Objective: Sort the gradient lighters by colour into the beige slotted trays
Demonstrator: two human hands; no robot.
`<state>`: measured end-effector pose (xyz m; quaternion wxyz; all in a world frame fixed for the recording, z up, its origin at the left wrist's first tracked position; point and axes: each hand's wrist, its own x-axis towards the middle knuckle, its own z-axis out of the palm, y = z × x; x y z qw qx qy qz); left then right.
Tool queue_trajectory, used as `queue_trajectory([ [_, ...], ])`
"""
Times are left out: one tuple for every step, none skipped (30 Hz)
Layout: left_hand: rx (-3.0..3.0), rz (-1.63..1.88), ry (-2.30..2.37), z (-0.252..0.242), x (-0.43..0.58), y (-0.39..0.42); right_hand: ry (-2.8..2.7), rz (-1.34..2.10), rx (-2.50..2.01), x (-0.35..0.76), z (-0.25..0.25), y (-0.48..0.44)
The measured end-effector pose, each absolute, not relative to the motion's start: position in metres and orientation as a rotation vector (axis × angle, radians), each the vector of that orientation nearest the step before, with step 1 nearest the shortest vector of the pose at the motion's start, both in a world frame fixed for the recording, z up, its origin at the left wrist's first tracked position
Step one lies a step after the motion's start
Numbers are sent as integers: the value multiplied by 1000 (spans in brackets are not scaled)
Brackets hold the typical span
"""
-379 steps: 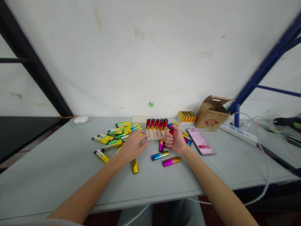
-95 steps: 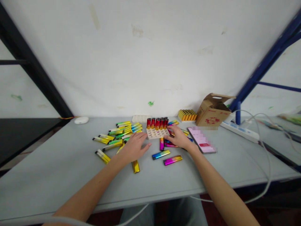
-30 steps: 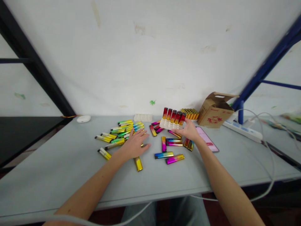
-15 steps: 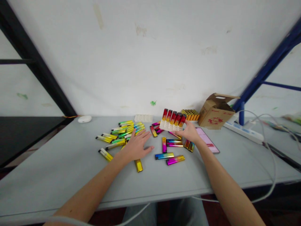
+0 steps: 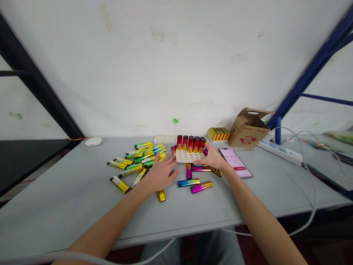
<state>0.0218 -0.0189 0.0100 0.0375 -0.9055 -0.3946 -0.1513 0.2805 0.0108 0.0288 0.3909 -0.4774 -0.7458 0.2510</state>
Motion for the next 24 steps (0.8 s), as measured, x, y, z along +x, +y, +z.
queue_trajectory([
  [-2755, -481, -1230, 9, 20, -17, -1909, 641, -1211, 279, 29, 10],
  [-2731, -493, -1253, 8, 19, -15, -1920, 644, -1217, 278, 28, 10],
  [-2709, -499, -1276, 8, 16, -13, -1932, 651, -1227, 277, 27, 9],
  [-2691, -500, -1295, 7, 14, -11, -1941, 666, -1237, 276, 26, 9],
  [-2677, -504, -1309, 7, 12, -9, -1949, 685, -1247, 276, 25, 9],
  [-2667, -513, -1319, 6, 10, -7, -1958, 703, -1256, 275, 24, 9],
  [-2659, -529, -1327, 6, 9, -5, -1967, 715, -1261, 275, 23, 9],
  [-2652, -549, -1334, 5, 8, -3, -1979, 723, -1261, 274, 22, 9],
  [-2648, -566, -1341, 5, 7, -1, -1992, 721, -1259, 274, 20, 9],
  [-2651, -574, -1346, 4, 6, 0, -2008, 715, -1255, 274, 19, 9],
  [-2659, -572, -1348, 4, 6, 1, -2028, 711, -1248, 273, 18, 10],
  [-2671, -564, -1349, 4, 5, 2, -2049, 706, -1243, 273, 17, 10],
  [-2684, -553, -1349, 4, 5, 3, -2070, 691, -1248, 272, 17, 10],
  [-2693, -546, -1352, 4, 5, 4, -2091, 664, -1267, 272, 16, 10],
  [-2698, -544, -1356, 4, 5, 4, -2112, 626, -1294, 272, 15, 10],
  [-2699, -547, -1361, 5, 4, 4, -2133, 584, -1321, 271, 14, 10],
  [-2696, -555, -1366, 5, 4, 5, -2148, 542, -1342, 271, 14, 11],
  [-2692, -564, -1371, 5, 4, 5, -2161, 504, -1353, 271, 13, 11],
  [-2687, -573, -1377, 5, 4, 6, -2175, 474, -1355, 270, 13, 11],
  [-2682, -581, -1388, 6, 4, 6, -2187, 447, -1355, 270, 12, 12],
  [-2678, -588, -1401, 6, 5, 6, -2196, 422, -1356, 269, 12, 12],
  [-2673, -595, -1416, 6, 6, 7, -2205, 400, -1360, 269, 12, 12],
  [-2664, -604, -1430, 6, 7, 7, -2214, 386, -1363, 268, 12, 12],
  [-2656, -613, -1440, 6, 8, 8, -2221, 379, -1362, 268, 12, 12],
])
